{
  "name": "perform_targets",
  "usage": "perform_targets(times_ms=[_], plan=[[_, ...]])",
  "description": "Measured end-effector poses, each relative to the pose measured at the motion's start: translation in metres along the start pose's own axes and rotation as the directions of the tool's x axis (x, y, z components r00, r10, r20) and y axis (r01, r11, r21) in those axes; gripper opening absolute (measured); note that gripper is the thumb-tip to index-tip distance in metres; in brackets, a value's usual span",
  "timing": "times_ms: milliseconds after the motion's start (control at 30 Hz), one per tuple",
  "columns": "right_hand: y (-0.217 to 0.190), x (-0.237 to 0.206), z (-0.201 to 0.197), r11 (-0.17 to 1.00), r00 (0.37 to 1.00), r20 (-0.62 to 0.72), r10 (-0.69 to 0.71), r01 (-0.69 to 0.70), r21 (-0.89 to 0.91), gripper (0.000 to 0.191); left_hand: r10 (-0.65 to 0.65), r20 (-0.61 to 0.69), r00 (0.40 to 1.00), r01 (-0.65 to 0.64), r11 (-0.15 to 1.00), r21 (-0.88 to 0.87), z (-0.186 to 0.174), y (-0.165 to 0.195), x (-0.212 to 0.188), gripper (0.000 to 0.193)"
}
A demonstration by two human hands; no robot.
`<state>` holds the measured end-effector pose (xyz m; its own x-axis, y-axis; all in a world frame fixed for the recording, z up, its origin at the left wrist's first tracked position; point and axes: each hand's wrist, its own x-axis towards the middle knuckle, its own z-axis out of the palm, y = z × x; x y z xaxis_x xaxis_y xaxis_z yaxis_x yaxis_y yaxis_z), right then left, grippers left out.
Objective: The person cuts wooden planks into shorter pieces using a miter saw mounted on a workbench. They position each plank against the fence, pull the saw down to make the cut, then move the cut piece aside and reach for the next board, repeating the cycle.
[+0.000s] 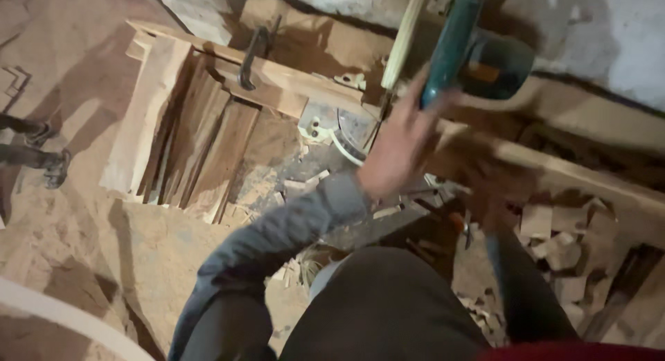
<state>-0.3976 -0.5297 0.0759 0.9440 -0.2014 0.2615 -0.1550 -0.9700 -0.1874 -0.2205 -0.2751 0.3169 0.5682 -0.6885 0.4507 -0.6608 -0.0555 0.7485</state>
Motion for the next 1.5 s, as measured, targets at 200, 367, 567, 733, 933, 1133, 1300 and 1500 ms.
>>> perform_targets(times_ms=[200, 367, 567, 733, 933, 1133, 1300, 1500], plan=[[0.063, -0.053, -0.048, 0.972, 0.973, -0.031, 0.229, -0.230, -0.056, 0.071, -0.229, 0.071, 0.971, 0.210, 0.955, 0.208, 0.035, -0.093, -0.104, 0.058], [0.080, -0.057, -0.040, 0.950, 0.951, -0.016, 0.310, -0.311, -0.043, 0.086, -0.246, -0.306, 0.920, 0.373, 0.793, 0.482, 0.080, -0.217, -0.081, 0.038], [0.085, -0.043, -0.026, 0.949, 0.953, 0.052, 0.298, -0.289, -0.127, 0.055, -0.352, -0.187, 0.917, 0.398, 0.780, 0.483, 0.072, -0.256, -0.091, 0.024], [0.077, -0.043, -0.032, 0.982, 0.966, -0.183, 0.184, -0.187, 0.005, 0.050, -0.278, 0.103, 0.955, 0.208, 0.875, 0.437, 0.062, -0.216, -0.143, 0.023], [0.066, -0.038, -0.032, 0.971, 0.950, -0.222, 0.221, -0.235, -0.035, 0.056, -0.348, -0.158, 0.924, 0.383, 0.835, 0.396, 0.081, -0.178, -0.122, 0.084], [0.056, -0.031, -0.032, 0.957, 0.957, -0.046, 0.286, -0.288, -0.028, 0.047, -0.427, -0.258, 0.867, 0.475, 0.864, 0.166, 0.096, -0.220, -0.103, 0.060], [0.005, -0.015, -0.019, 0.899, 0.948, -0.163, 0.272, -0.190, 0.394, 0.028, -0.603, -0.237, 0.762, 0.529, 0.790, -0.309, 0.047, -0.262, -0.119, 0.041], [-0.110, 0.049, 0.043, 0.516, 0.790, 0.224, 0.571, -0.557, 0.650, 0.061, -0.777, -0.381, 0.500, 0.209, 0.535, -0.818, -0.083, -0.330, -0.137, 0.027]])
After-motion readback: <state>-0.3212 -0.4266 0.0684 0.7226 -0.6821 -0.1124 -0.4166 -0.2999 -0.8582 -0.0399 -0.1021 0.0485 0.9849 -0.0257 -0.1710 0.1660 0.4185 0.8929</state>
